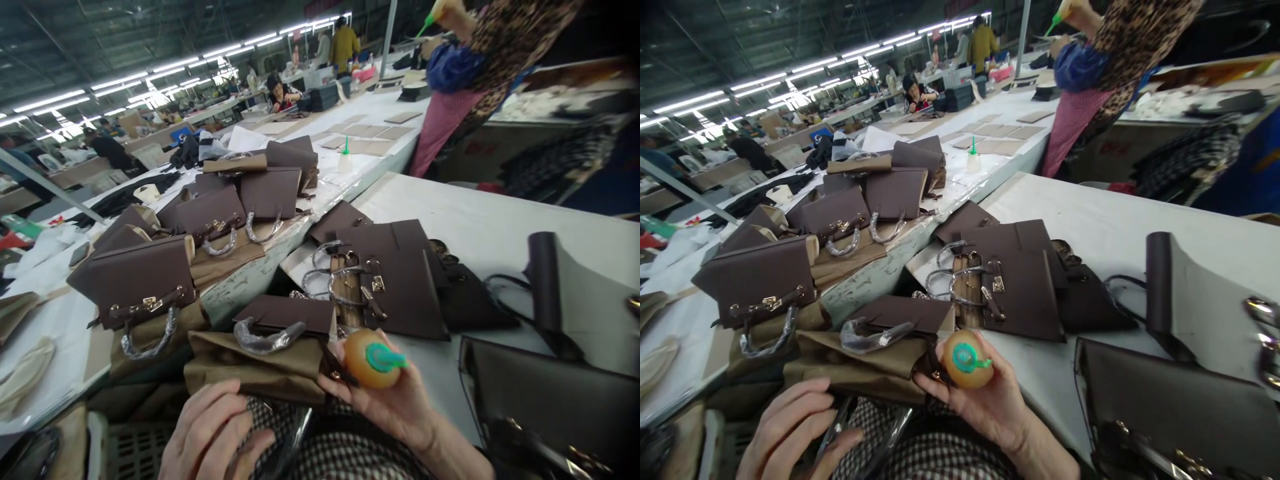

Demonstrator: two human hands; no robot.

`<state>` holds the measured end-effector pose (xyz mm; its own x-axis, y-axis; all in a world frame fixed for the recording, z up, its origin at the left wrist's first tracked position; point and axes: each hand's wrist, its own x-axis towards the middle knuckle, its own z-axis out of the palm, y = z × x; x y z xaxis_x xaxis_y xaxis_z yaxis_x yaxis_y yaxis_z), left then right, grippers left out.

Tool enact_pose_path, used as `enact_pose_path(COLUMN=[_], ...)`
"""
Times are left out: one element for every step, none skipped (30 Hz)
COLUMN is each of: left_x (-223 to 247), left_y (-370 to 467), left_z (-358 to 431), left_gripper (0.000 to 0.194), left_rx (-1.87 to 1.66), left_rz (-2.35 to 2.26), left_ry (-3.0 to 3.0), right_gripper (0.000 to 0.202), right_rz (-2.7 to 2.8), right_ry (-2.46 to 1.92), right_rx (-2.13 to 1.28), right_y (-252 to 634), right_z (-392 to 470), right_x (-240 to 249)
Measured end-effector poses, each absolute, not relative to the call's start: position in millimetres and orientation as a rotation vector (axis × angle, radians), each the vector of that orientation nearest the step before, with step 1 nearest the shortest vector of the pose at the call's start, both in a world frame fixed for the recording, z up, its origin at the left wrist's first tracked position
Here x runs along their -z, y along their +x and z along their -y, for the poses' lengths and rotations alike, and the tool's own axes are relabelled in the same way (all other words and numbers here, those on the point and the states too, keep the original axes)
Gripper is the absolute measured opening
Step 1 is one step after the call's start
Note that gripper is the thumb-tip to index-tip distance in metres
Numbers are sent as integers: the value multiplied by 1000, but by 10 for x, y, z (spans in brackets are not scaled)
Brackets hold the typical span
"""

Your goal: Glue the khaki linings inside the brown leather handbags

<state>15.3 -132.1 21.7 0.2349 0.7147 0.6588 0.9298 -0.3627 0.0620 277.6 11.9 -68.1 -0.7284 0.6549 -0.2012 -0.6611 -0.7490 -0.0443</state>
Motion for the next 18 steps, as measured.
enact_pose_path(left_x=[-217, -197, -159, -107, -46, 19, 83, 139, 185, 220, 243, 253, 251, 235, 202, 147, 67, -40], left_y=[175, 199, 220, 237, 251, 263, 273, 284, 295, 306, 316, 322, 323, 317, 304, 281, 249, 208], left_z=[1220, 1119, 1025, 945, 880, 832, 798, 776, 760, 745, 726, 702, 671, 635, 596, 559, 527, 504], left_gripper=[44, 45, 43, 40, 37, 35, 34, 34, 35, 35, 34, 32, 30, 28, 27, 28, 29, 31], left_rx=[805, 725, 651, 594, 562, 538, 524, 514, 496, 468, 439, 412, 393, 374, 360, 358, 357, 358], left_rz=[1465, 1442, 1433, 1445, 1453, 1459, 1468, 1482, 1498, 1502, 1500, 1488, 1458, 1419, 1381, 1352, 1332, 1321], left_ry=[-2212, -2279, -2342, -2391, -2431, -2454, -2454, -2433, -2406, -2379, -2352, -2338, -2338, -2353, -2376, -2395, -2408, -2410], right_gripper=[27, 27, 28, 29, 30, 31, 31, 30, 28, 27, 26, 25, 24, 24, 25, 25, 26, 29], right_rz=[-39, -37, -36, -34, -37, -43, -58, -75, -96, -112, -126, -135, -141, -140, -138, -129, -110, -81], right_ry=[-265, -263, -263, -264, -264, -264, -270, -274, -281, -284, -285, -285, -282, -277, -272, -267, -260, -246], right_rx=[-2406, -2413, -2422, -2433, -2444, -2451, -2453, -2454, -2448, -2441, -2433, -2427, -2423, -2425, -2433, -2446, -2464, -2486], right_y=[2768, 2757, 2746, 2734, 2724, 2716, 2710, 2707, 2706, 2703, 2698, 2688, 2672, 2648, 2618, 2581, 2542, 2504], right_z=[-117, -113, -107, -101, -95, -89, -86, -83, -82, -81, -81, -81, -82, -86, -94, -109, -133, -166], right_x=[679, 679, 680, 683, 688, 694, 701, 709, 717, 724, 730, 732, 730, 720, 702, 672, 630, 574])
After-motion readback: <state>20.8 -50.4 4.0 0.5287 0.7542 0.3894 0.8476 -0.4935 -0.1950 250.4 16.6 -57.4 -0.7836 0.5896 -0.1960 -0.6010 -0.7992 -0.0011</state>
